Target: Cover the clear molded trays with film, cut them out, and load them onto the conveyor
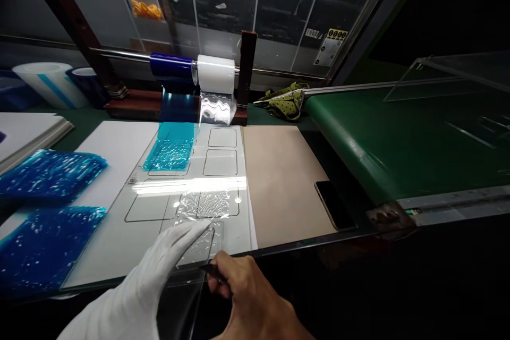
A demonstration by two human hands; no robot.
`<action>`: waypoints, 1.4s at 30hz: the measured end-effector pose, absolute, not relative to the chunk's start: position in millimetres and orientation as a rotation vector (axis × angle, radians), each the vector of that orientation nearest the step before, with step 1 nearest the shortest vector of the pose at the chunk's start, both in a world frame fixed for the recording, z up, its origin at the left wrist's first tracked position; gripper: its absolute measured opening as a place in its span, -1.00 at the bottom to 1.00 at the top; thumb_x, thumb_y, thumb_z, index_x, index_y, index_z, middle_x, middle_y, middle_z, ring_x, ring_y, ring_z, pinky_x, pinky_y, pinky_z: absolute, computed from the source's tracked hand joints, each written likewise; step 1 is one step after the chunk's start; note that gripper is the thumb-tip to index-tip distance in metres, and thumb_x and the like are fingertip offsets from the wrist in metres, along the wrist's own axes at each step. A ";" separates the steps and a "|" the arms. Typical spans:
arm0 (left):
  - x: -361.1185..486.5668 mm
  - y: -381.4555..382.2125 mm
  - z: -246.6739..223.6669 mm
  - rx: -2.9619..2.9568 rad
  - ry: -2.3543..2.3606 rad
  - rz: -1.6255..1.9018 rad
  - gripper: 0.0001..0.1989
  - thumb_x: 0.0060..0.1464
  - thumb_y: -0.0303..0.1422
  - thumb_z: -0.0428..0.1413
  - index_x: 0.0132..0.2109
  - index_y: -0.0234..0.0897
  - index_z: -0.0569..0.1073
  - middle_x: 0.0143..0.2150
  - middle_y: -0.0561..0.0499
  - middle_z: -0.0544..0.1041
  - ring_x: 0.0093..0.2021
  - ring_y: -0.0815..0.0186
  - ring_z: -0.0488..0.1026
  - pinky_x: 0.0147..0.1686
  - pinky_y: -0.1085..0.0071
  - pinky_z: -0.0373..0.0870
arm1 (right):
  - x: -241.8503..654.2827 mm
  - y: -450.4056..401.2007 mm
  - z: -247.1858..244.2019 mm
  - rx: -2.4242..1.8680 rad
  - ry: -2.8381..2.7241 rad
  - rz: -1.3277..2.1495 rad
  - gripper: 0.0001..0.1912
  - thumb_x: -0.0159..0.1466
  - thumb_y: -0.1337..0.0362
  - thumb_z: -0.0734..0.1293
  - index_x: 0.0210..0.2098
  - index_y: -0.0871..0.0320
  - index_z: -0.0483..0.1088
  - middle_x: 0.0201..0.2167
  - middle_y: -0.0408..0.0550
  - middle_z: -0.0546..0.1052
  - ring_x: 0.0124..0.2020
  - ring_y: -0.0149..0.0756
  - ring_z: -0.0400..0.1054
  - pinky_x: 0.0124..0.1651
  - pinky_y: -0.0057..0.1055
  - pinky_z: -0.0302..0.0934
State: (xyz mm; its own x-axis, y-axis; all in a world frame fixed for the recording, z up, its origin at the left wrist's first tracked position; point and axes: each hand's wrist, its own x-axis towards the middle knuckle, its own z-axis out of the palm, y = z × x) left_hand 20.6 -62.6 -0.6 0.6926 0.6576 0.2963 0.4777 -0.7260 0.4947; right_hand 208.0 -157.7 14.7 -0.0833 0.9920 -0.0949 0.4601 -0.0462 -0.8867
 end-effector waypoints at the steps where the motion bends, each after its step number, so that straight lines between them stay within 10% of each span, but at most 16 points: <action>1: 21.9 -62.5 0.5 2.515 0.867 0.634 -0.22 0.01 -0.31 0.06 0.35 -0.05 -0.07 0.20 -0.07 0.31 0.18 0.12 0.28 0.16 0.15 0.23 | 208.1 -158.2 15.5 -1.555 -1.597 1.068 -0.41 -0.19 -0.06 0.57 -0.28 0.09 0.38 -0.39 -0.13 0.41 -0.43 -0.37 0.21 -0.41 -0.54 0.26; 15: 36.3 -50.0 0.2 2.585 0.701 0.486 -0.30 0.17 -0.42 -0.08 0.36 0.06 -0.20 0.20 -0.06 0.30 0.19 0.13 0.27 0.12 0.11 0.23 | 208.4 -156.3 11.4 -1.682 -1.601 0.996 -0.23 -0.30 -0.43 0.39 -0.50 0.11 0.16 -0.56 -0.23 0.27 -0.53 -0.47 0.09 -0.52 -0.53 0.09; 24: 42.1 -49.6 23.6 2.475 0.549 0.329 0.20 -0.36 0.21 0.18 0.35 -0.04 -0.22 0.20 -0.19 0.18 0.13 -0.10 0.27 0.09 -0.11 0.24 | 210.5 -162.4 4.8 -1.714 -1.570 0.997 -0.16 -0.31 -0.54 0.25 -0.49 0.11 0.20 -0.52 -0.16 0.32 -0.49 -0.40 0.13 -0.48 -0.46 0.13; 31: 48.6 -53.4 35.1 2.478 0.535 0.309 0.17 -0.32 0.21 0.18 0.34 -0.05 -0.20 0.21 -0.19 0.17 0.13 -0.08 0.28 0.08 -0.05 0.28 | 209.6 -168.4 -1.4 -1.717 -1.520 1.005 -0.15 -0.23 -0.61 0.07 -0.53 0.10 0.16 -0.56 -0.14 0.31 -0.51 -0.39 0.08 -0.49 -0.45 0.10; 42: 60.7 -63.9 28.5 2.721 1.159 0.419 0.12 -0.36 -0.08 0.21 0.35 -0.21 -0.09 0.14 -0.26 0.29 0.06 -0.16 0.27 0.05 -0.14 0.18 | 242.5 -195.7 -14.8 -1.699 -1.297 0.432 -0.39 -0.01 -0.30 0.36 -0.27 0.07 0.25 -0.55 -0.26 0.21 -0.59 -0.44 0.10 -0.59 -0.52 0.11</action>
